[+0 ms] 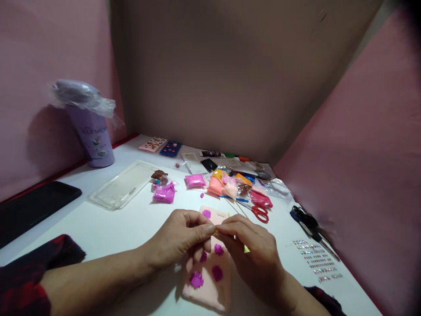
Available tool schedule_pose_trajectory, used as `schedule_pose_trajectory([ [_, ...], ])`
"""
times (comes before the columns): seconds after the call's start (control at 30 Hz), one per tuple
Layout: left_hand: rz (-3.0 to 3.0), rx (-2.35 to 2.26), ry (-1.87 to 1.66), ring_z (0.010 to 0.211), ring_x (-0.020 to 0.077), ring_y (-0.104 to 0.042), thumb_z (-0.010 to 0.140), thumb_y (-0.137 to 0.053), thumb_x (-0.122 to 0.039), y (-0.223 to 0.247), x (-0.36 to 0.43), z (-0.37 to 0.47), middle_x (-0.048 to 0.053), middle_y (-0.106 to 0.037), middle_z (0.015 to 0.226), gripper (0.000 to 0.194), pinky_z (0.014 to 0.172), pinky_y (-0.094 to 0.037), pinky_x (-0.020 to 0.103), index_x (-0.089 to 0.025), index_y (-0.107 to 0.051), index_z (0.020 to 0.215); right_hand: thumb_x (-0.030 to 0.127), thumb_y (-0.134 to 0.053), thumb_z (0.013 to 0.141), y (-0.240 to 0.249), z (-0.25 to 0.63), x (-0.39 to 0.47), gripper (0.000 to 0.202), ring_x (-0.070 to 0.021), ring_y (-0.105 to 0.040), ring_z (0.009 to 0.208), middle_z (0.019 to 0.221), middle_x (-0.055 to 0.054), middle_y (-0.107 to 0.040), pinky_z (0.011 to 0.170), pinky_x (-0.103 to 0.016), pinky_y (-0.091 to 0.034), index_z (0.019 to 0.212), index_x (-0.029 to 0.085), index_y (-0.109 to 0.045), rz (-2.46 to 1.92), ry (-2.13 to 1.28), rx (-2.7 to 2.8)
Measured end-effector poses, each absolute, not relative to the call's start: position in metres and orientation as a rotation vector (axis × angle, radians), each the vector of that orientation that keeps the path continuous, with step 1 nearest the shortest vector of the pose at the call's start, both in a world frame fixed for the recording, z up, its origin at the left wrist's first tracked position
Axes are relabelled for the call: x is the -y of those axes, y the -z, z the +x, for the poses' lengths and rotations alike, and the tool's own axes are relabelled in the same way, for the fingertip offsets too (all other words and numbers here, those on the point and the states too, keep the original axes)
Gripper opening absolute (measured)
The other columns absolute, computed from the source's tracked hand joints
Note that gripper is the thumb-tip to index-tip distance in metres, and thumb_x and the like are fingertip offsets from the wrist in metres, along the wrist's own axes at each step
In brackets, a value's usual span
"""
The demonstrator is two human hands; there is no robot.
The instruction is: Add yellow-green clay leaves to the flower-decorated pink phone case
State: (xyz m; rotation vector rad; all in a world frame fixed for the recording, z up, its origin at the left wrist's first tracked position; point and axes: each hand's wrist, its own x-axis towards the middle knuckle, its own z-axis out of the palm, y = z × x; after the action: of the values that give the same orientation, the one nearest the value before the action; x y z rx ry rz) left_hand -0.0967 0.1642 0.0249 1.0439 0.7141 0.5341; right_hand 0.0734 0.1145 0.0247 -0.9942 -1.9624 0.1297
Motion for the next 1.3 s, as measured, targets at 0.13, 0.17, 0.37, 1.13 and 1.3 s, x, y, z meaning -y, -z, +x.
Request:
schedule_pose_trajectory([
  [0.13, 1.054, -0.706, -0.559, 0.030, 0.0084, -0.050, 0.067, -0.073, -0.046, -0.0243, -0.1630, -0.0956, 0.001, -0.061, 0.050, 0.036, 0.030, -0.038, 0.016, -0.012, -0.060, 0.068, 0.004, -0.056, 0.083, -0.0234, 0.0720, -0.1139, 0.014, -0.0145, -0.058, 0.068, 0.074, -0.005, -0.062, 0.059, -0.025, -0.046, 0.085, 0.015, -0.064, -0.986, -0.144, 1.934],
  [0.17, 1.055, -0.693, -0.567, 0.030, 0.0081, -0.049, 0.068, -0.072, -0.045, -0.0240, -0.1630, -0.0957, 0.001, -0.060, 0.050, 0.036, 0.031, -0.038, 0.016, -0.012, -0.060, 0.067, 0.004, -0.056, 0.083, -0.0233, 0.0720, -0.1139, 0.014, -0.0145, -0.058, 0.068, 0.074, -0.005, -0.062, 0.060, -0.025, -0.046, 0.085, 0.015, -0.064, -0.981, -0.149, 1.933],
  [0.37, 1.078, -0.653, -0.585, 0.033, 0.0068, -0.050, 0.079, -0.062, -0.043, -0.0241, -0.1645, -0.0984, 0.003, -0.060, 0.050, 0.035, 0.033, -0.038, 0.014, -0.011, -0.061, 0.065, 0.004, -0.057, 0.082, -0.0250, 0.0742, -0.1129, 0.013, -0.0146, -0.059, 0.071, 0.076, -0.006, -0.062, 0.063, -0.026, -0.047, 0.086, 0.014, -0.064, -1.002, -0.150, 1.890],
  [1.13, 1.046, -0.651, -0.558, 0.037, 0.0094, -0.055, 0.072, -0.072, -0.037, -0.0225, -0.1656, -0.0994, 0.002, -0.063, 0.054, 0.027, 0.034, -0.041, 0.016, -0.011, -0.063, 0.071, 0.009, -0.058, 0.082, -0.0293, 0.0748, -0.1108, 0.015, -0.0143, -0.057, 0.067, 0.079, -0.005, -0.063, 0.059, -0.026, -0.046, 0.095, 0.015, -0.062, -1.024, -0.244, 1.908],
  [1.3, 1.033, -0.661, -0.566, 0.038, 0.0109, -0.057, 0.071, -0.072, -0.037, -0.0238, -0.1640, -0.1000, 0.003, -0.064, 0.056, 0.028, 0.034, -0.043, 0.017, -0.011, -0.063, 0.076, 0.013, -0.057, 0.083, -0.0314, 0.0754, -0.1103, 0.007, -0.0141, -0.054, 0.062, 0.072, -0.004, -0.061, 0.055, -0.026, -0.043, 0.088, 0.015, -0.062, -1.094, -0.282, 1.904],
])
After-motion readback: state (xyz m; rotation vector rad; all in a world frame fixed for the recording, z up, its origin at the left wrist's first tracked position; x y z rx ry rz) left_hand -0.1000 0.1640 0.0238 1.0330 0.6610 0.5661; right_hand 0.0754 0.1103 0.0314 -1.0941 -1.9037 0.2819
